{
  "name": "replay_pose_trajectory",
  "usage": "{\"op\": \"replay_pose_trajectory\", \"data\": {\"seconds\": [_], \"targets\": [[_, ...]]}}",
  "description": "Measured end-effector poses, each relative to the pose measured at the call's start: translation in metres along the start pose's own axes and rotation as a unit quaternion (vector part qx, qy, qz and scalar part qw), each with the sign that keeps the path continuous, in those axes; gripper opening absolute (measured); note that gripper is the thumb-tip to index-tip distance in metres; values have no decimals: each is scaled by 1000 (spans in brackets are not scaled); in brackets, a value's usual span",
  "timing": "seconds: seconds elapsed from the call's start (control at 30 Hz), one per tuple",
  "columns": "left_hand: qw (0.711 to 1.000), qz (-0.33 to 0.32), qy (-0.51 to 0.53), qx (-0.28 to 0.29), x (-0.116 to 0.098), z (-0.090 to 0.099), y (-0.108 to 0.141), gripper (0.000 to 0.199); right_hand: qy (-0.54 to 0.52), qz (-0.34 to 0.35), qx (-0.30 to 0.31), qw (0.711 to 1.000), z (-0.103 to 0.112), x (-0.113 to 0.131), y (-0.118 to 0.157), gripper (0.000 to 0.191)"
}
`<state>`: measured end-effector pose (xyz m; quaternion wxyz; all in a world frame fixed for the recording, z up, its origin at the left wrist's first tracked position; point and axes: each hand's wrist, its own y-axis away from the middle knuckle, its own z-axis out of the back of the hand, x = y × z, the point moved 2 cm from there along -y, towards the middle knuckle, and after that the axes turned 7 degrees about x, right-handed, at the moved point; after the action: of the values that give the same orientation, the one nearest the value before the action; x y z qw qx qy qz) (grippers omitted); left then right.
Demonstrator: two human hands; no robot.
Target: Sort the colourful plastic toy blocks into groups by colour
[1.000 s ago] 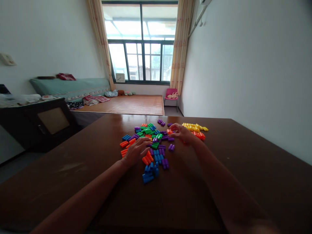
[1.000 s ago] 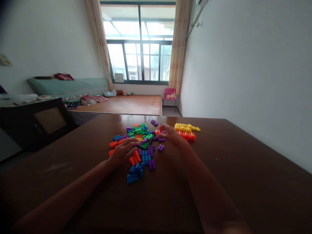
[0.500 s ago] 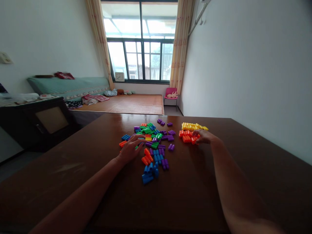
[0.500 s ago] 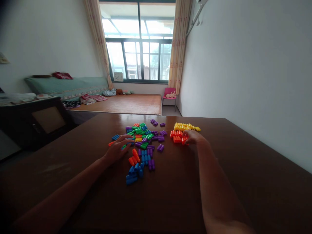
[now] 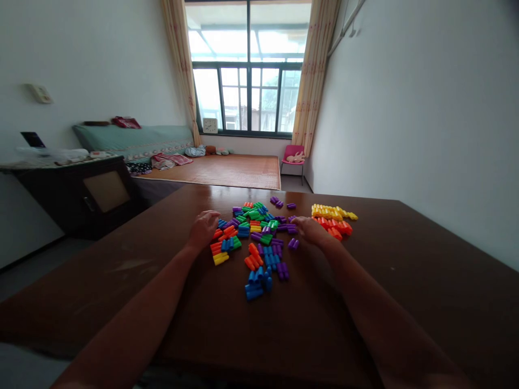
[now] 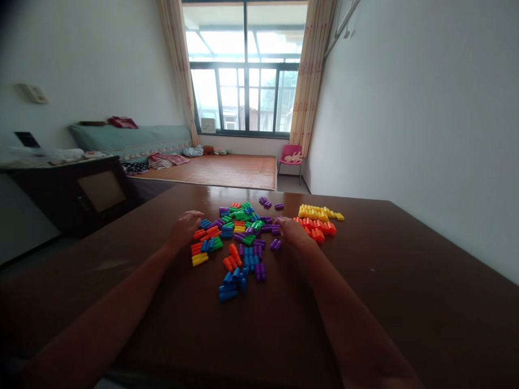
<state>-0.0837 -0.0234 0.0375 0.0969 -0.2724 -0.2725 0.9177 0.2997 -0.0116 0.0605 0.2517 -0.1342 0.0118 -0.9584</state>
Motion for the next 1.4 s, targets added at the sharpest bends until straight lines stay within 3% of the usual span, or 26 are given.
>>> {"op": "replay_pose_trajectory", "data": {"seconds": [0.1,0.2,0.5,0.63,0.73,0.87,0.93,1.03,1.13,1.3,1.4], "targets": [[996,80,38,18,23,-5,0,33,30,-21,-2,999,-24,2,-5,36],[989,129,57,37,33,-9,1,37,6,-30,7,1000,-31,-6,-5,37],[986,133,83,59,25,-8,4,37,-60,-74,14,995,-29,-6,-3,33],[984,146,85,63,29,-9,3,40,-159,-60,-7,985,-13,-8,0,35],[983,147,88,66,32,-8,3,42,-190,-91,-117,971,16,-38,9,35],[983,145,89,74,34,-8,2,45,-117,-265,-242,926,42,-116,47,41],[983,145,83,81,33,-8,1,46,-57,-359,-253,897,40,-155,72,43],[982,148,82,88,32,-7,1,45,-23,-458,-203,865,23,-192,99,48],[981,156,76,83,29,-5,1,43,-37,-482,-169,859,8,-202,106,52],[982,158,67,77,25,-1,1,41,-37,-506,-218,834,3,-192,102,48],[982,155,67,80,26,-1,1,42,-20,-495,-190,848,-1,-190,101,51]]}}
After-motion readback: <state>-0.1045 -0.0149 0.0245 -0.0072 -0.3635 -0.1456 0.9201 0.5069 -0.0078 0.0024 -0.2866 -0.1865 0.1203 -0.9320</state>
